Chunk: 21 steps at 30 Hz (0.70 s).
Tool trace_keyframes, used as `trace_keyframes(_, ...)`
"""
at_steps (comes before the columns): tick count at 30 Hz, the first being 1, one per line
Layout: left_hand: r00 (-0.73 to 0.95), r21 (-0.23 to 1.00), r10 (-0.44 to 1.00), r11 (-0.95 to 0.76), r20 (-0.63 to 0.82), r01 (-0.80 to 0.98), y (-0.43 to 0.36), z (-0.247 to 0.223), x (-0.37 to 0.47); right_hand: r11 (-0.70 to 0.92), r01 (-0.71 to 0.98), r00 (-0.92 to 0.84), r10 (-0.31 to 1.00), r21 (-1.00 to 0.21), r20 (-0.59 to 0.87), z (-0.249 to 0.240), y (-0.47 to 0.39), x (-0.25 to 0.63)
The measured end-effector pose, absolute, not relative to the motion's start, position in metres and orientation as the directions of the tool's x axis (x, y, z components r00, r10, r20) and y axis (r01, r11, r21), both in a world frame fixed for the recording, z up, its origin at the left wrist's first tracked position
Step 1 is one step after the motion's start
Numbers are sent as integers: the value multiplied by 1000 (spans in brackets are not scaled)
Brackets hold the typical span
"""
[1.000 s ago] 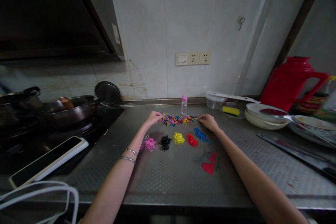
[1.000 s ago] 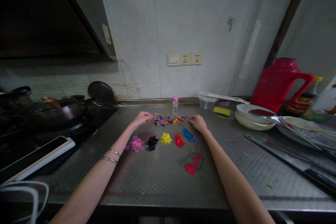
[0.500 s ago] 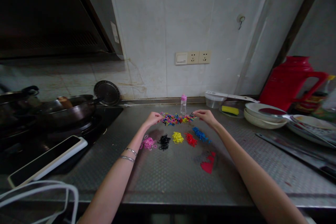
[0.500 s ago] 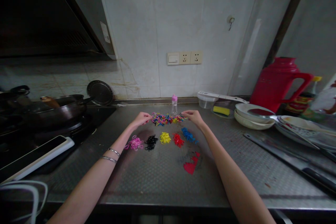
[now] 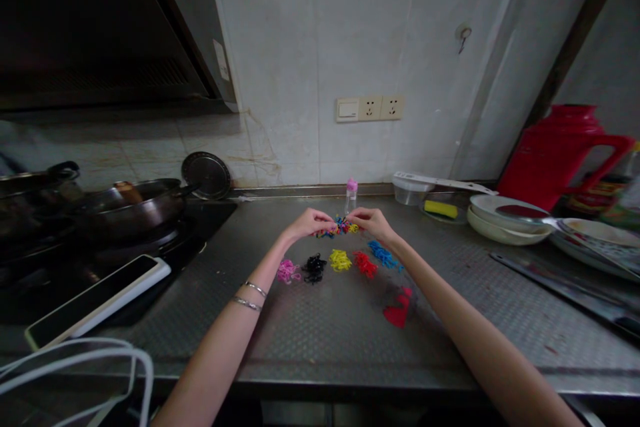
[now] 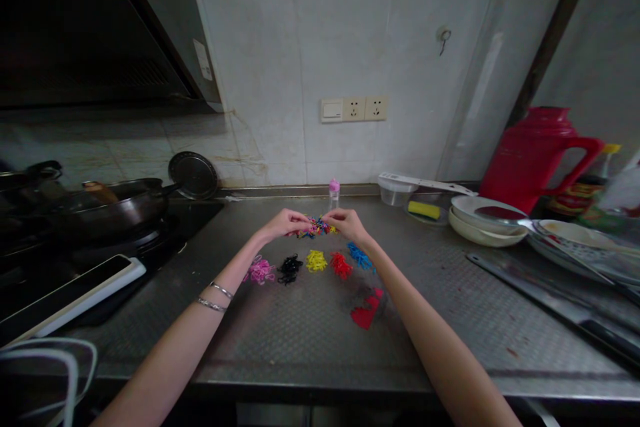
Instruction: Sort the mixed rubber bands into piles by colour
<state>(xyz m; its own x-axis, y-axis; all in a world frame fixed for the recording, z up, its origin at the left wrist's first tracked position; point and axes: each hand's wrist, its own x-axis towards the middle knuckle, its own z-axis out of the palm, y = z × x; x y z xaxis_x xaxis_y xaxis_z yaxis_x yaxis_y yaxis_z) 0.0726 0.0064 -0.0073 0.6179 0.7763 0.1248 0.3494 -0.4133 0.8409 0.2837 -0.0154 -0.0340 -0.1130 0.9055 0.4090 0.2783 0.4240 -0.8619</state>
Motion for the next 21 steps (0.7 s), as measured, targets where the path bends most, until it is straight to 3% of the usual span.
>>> trace_keyframes(7, 621, 833, 760, -459, 189, 309, 8, -13, 81, 468, 324, -150, 883, -822, 444, -33, -18, 276)
trace_keyframes(21, 624, 804, 764, -468, 161, 366, 11, -11, 69, 541, 434, -143, 831, -721, 537, -41, -17, 269)
